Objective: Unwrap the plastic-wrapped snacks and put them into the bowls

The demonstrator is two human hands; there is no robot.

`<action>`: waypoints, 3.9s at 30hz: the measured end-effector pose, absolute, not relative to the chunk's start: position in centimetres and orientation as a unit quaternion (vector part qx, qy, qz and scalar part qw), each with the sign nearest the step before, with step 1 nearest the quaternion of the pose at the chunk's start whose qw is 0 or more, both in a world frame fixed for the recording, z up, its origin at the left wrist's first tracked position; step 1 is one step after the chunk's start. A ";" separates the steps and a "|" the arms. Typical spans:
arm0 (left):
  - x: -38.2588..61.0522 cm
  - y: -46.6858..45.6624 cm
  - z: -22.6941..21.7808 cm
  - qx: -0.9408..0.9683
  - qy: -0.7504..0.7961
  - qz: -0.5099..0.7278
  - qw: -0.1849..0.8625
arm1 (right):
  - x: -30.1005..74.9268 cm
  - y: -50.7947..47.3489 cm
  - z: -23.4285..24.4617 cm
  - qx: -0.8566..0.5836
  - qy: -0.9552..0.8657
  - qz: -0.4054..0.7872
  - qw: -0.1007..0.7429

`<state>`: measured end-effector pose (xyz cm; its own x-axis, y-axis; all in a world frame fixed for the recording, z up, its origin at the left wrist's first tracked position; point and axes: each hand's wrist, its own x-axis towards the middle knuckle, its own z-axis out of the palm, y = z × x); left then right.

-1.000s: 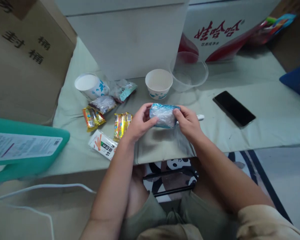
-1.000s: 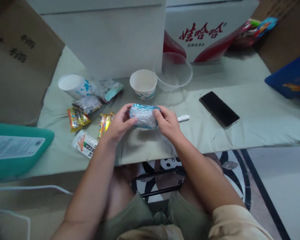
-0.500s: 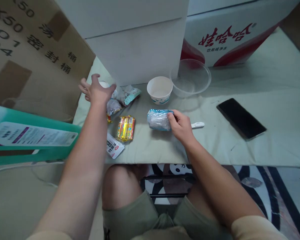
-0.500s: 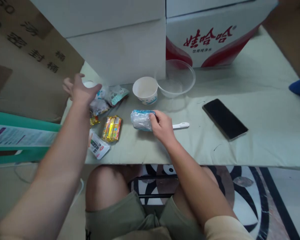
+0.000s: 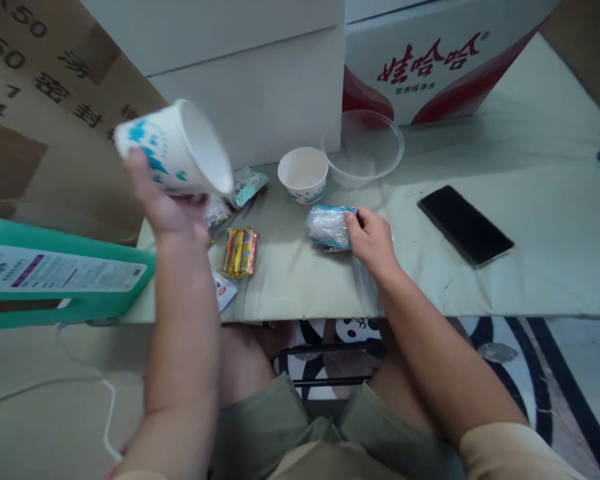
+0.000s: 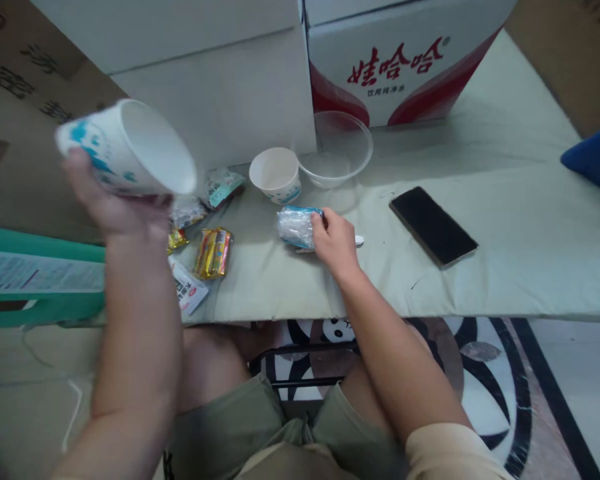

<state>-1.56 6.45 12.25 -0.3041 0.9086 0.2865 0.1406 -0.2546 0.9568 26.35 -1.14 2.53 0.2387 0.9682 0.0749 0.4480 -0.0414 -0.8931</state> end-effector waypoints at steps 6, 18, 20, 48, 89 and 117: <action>10.7 0.1 9.0 0.463 0.435 0.439 0.635 | 28.1 -1.0 2.7 -0.621 -0.525 0.287 0.506; 24.6 5.2 7.9 0.601 0.469 0.397 0.511 | 38.0 -0.6 3.6 -0.704 -0.481 0.115 0.510; 27.3 5.5 8.6 0.606 0.455 0.420 0.499 | 41.3 -0.2 2.2 -0.713 -0.451 0.080 0.532; 25.6 -2.9 4.3 0.672 0.406 0.422 0.453 | 43.4 -3.2 6.9 -0.513 -0.316 0.030 0.798; 5.1 0.7 1.5 0.351 0.465 0.549 0.599 | 24.6 -4.6 2.7 -0.508 -0.506 0.558 0.418; 4.4 -0.1 1.1 0.342 0.503 0.524 0.596 | 29.4 -3.9 1.7 -0.594 -0.755 0.152 0.234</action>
